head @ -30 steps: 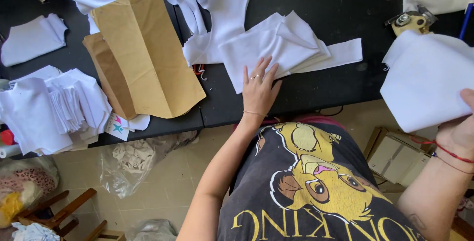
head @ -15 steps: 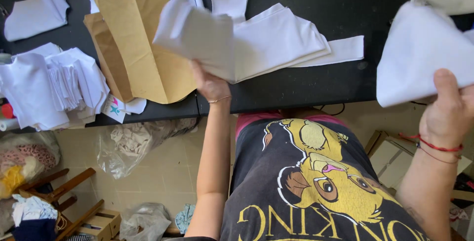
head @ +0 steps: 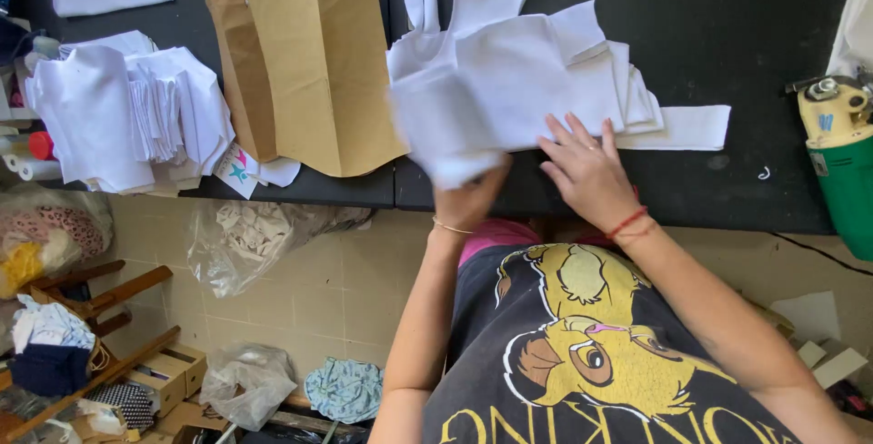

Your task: Tracing garment patterns onto fabric with a pen and cutting them out using an electric rotary cutter

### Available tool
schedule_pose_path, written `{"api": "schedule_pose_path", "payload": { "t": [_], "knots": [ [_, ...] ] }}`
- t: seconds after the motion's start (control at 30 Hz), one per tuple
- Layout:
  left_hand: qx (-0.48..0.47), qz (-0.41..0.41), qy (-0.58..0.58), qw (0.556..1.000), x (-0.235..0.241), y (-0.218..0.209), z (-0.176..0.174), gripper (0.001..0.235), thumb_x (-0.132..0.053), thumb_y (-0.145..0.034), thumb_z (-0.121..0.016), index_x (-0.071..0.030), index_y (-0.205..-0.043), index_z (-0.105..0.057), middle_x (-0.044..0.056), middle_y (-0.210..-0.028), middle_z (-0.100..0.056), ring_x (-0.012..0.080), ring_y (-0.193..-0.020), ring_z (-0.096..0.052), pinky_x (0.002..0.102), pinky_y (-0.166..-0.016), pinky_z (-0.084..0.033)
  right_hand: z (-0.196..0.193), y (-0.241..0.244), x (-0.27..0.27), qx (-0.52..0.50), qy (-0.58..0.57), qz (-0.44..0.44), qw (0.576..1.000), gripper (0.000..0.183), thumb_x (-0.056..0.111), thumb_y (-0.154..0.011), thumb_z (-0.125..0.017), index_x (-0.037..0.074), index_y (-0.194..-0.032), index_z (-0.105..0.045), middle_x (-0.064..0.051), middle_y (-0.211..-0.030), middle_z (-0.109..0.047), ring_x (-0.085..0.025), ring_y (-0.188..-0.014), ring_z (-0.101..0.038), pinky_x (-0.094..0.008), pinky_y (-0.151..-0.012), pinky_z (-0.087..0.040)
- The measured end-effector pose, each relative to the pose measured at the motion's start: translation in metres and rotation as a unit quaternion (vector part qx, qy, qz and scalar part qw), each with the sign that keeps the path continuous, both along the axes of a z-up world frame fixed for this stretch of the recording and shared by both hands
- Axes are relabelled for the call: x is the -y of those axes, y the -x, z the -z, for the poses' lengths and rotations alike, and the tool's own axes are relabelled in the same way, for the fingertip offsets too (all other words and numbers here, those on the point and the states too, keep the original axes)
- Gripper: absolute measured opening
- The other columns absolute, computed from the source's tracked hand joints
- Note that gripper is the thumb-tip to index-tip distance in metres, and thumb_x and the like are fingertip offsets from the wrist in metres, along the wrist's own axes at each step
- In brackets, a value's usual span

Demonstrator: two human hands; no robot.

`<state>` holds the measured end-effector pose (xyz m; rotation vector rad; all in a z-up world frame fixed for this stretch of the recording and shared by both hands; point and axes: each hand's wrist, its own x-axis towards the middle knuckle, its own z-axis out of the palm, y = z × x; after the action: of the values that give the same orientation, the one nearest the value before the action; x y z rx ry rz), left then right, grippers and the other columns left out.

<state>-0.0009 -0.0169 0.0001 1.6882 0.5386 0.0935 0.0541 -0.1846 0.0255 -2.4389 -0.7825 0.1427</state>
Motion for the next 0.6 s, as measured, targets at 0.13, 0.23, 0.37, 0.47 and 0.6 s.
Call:
{"api": "schedule_pose_path", "payload": {
  "t": [0.13,0.23,0.37,0.47,0.6],
  "knots": [
    [0.157,0.136,-0.297,0.932,-0.003,-0.04,-0.056,0.039,-0.037,-0.073,-0.067,-0.022,-0.107,-0.057,0.009,-0.14,-0.028,0.0295,-0.127,-0.033,0.062,-0.098,-0.021,-0.005,-0.004,0.055,-0.074,-0.06,0.151,0.984,0.008,0.02,-0.087,-0.061,0.018,-0.081,-0.066,-0.005,-0.072,-0.062,-0.029,-0.079,-0.059,-0.038,-0.064,-0.046],
    [-0.006,-0.06,-0.276,0.959,-0.03,-0.057,-0.019,0.041,-0.026,-0.07,-0.063,-0.007,-0.103,-0.048,0.011,-0.104,-0.05,0.0273,-0.106,-0.041,0.039,-0.089,-0.034,-0.039,-0.015,0.068,-0.177,-0.109,0.178,0.962,0.015,0.011,-0.091,-0.05,0.004,-0.096,-0.062,-0.005,-0.093,-0.063,-0.013,-0.085,-0.057,-0.024,-0.075,-0.041],
    [-0.252,0.087,-0.126,0.955,-0.041,-0.064,-0.015,0.055,-0.046,-0.06,-0.057,-0.007,-0.097,-0.049,0.011,-0.096,-0.059,0.0252,-0.085,-0.058,0.036,-0.07,-0.043,-0.03,0.001,0.076,-0.294,-0.225,0.261,0.891,0.013,0.002,-0.094,-0.045,-0.005,-0.101,-0.054,-0.016,-0.094,-0.058,-0.018,-0.084,-0.058,-0.023,-0.079,-0.047],
    [-0.228,0.129,-0.1,0.96,-0.038,-0.083,-0.027,0.047,-0.044,-0.057,-0.053,-0.005,-0.084,-0.054,0.013,-0.085,-0.06,0.0267,-0.076,-0.055,0.038,-0.061,-0.041,-0.028,0.004,0.059,-0.308,-0.249,0.265,0.879,0.012,0.002,-0.096,-0.045,-0.005,-0.103,-0.052,-0.016,-0.096,-0.057,-0.019,-0.084,-0.057,-0.024,-0.078,-0.047],
    [-0.137,0.109,0.336,0.925,-0.032,-0.102,-0.061,0.053,-0.025,-0.055,-0.057,-0.007,-0.104,-0.048,0.011,-0.086,-0.054,0.0205,-0.071,-0.052,0.029,-0.059,-0.042,-0.01,0.005,0.042,-0.344,-0.269,0.288,0.852,0.011,0.005,-0.096,-0.047,-0.001,-0.104,-0.051,-0.013,-0.097,-0.057,-0.016,-0.082,-0.057,-0.02,-0.078,-0.047]
  ]
}}
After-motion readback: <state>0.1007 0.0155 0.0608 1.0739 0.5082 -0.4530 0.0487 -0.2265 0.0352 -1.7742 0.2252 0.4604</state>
